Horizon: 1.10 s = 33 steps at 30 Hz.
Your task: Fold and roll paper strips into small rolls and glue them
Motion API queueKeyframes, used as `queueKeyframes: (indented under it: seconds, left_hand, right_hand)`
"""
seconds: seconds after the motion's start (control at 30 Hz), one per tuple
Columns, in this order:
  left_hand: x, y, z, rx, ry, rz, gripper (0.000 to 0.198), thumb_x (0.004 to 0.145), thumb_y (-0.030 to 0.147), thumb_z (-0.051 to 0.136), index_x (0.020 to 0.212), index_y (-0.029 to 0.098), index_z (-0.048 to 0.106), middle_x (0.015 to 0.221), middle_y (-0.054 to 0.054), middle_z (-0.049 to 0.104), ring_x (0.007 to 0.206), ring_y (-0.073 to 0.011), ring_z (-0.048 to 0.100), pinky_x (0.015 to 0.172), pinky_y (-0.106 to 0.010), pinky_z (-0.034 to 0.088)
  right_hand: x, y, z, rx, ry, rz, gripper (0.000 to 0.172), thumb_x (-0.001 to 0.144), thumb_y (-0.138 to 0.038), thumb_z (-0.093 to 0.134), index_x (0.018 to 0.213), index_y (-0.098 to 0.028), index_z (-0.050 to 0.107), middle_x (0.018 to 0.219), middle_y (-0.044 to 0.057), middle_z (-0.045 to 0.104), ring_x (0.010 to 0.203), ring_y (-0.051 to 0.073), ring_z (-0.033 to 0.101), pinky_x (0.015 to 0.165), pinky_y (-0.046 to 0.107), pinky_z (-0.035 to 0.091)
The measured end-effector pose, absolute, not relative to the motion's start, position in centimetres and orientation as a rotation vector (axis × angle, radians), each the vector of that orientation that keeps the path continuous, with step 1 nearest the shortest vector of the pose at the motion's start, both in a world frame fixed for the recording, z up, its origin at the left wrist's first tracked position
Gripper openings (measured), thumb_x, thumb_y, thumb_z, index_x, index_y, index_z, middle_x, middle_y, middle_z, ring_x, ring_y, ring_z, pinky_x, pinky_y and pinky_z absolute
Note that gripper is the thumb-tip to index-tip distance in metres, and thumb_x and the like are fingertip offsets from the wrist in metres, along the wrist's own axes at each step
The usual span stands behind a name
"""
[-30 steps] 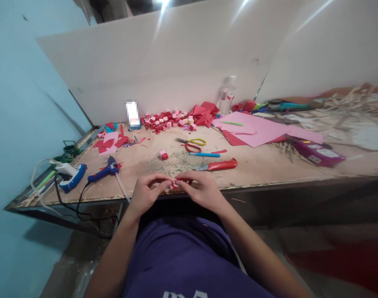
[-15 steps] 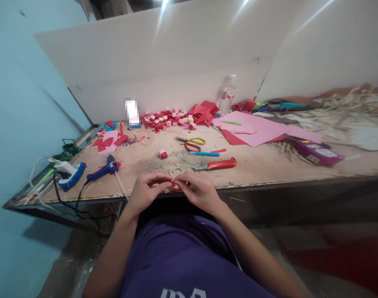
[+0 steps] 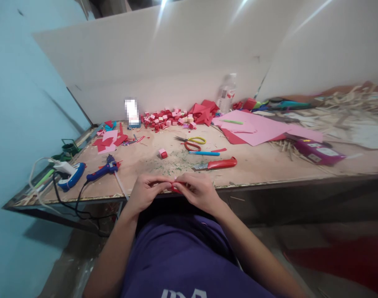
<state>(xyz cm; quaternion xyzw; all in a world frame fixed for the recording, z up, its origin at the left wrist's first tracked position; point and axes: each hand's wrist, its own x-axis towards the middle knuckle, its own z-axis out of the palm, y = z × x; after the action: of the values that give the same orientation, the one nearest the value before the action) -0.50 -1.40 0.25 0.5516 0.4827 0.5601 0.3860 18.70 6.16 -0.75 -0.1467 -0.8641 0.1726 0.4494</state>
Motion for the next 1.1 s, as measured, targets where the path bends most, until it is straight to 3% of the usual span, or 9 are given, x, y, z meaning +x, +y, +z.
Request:
queueKeyframes:
  seconds: [0.27,0.57,0.77,0.87,1.0,1.1]
  left_hand:
    - [-0.9,-1.5,-0.1,1.409,1.222,1.413,0.02,0.084,0.035,0.079,0.085,0.016,0.083,0.077,-0.006,0.079,0.071,-0.0173,0.074,0.07,-0.025,0.061]
    - [-0.9,-1.4,-0.4,1.33,1.249,1.42,0.029,0.085,0.043,0.077,0.08,0.014,0.078,0.072,-0.006,0.075,0.065,-0.0168,0.071,0.066,-0.027,0.061]
    - [-0.3,-1.5,-0.1,1.358,1.258,1.516,0.028,0.082,0.036,0.081,0.102,0.016,0.078,0.084,-0.005,0.078,0.072,-0.0175,0.074,0.067,-0.026,0.062]
    - [-0.2,-1.4,-0.1,1.413,1.322,1.566,0.028,0.079,0.032,0.084,0.101,0.017,0.078,0.091,-0.006,0.08,0.079,-0.0187,0.076,0.071,-0.025,0.062]
    - [-0.4,-1.4,-0.1,1.543,1.381,1.544,0.018,0.087,0.032,0.077,0.098,0.018,0.082,0.097,-0.008,0.082,0.088,-0.0215,0.077,0.08,-0.029,0.062]
    - [-0.5,-1.4,0.1,1.664,1.392,1.516,0.016,0.089,0.03,0.075,0.097,0.02,0.084,0.099,-0.008,0.082,0.093,-0.0226,0.077,0.085,-0.03,0.061]
  right_hand:
    - [19.3,5.8,0.5,-0.34,-2.237,0.629,0.02,0.102,-0.028,0.058,0.105,-0.019,0.076,0.079,0.004,0.075,0.063,0.014,0.063,0.064,0.026,0.048]
    - [19.0,6.1,0.0,-0.3,-2.246,0.559,0.02,0.102,-0.029,0.059,0.1,-0.021,0.078,0.077,0.004,0.075,0.064,0.015,0.064,0.063,0.027,0.049]
    - [18.6,6.1,-0.7,-0.457,-2.201,0.472,0.022,0.102,-0.024,0.056,0.096,-0.019,0.077,0.074,0.005,0.074,0.06,0.015,0.062,0.059,0.026,0.045]
    - [18.4,6.0,-0.7,-0.509,-2.194,0.431,0.021,0.1,-0.025,0.058,0.098,-0.019,0.078,0.079,0.006,0.077,0.064,0.016,0.065,0.062,0.026,0.046]
    - [18.8,6.1,0.5,-0.533,-2.172,0.72,0.021,0.097,-0.032,0.065,0.105,-0.019,0.08,0.086,0.006,0.08,0.069,0.017,0.07,0.064,0.026,0.051]
    - [19.2,6.3,1.6,-0.544,-2.084,0.916,0.021,0.097,-0.03,0.064,0.098,-0.019,0.081,0.092,0.006,0.082,0.079,0.02,0.075,0.071,0.027,0.055]
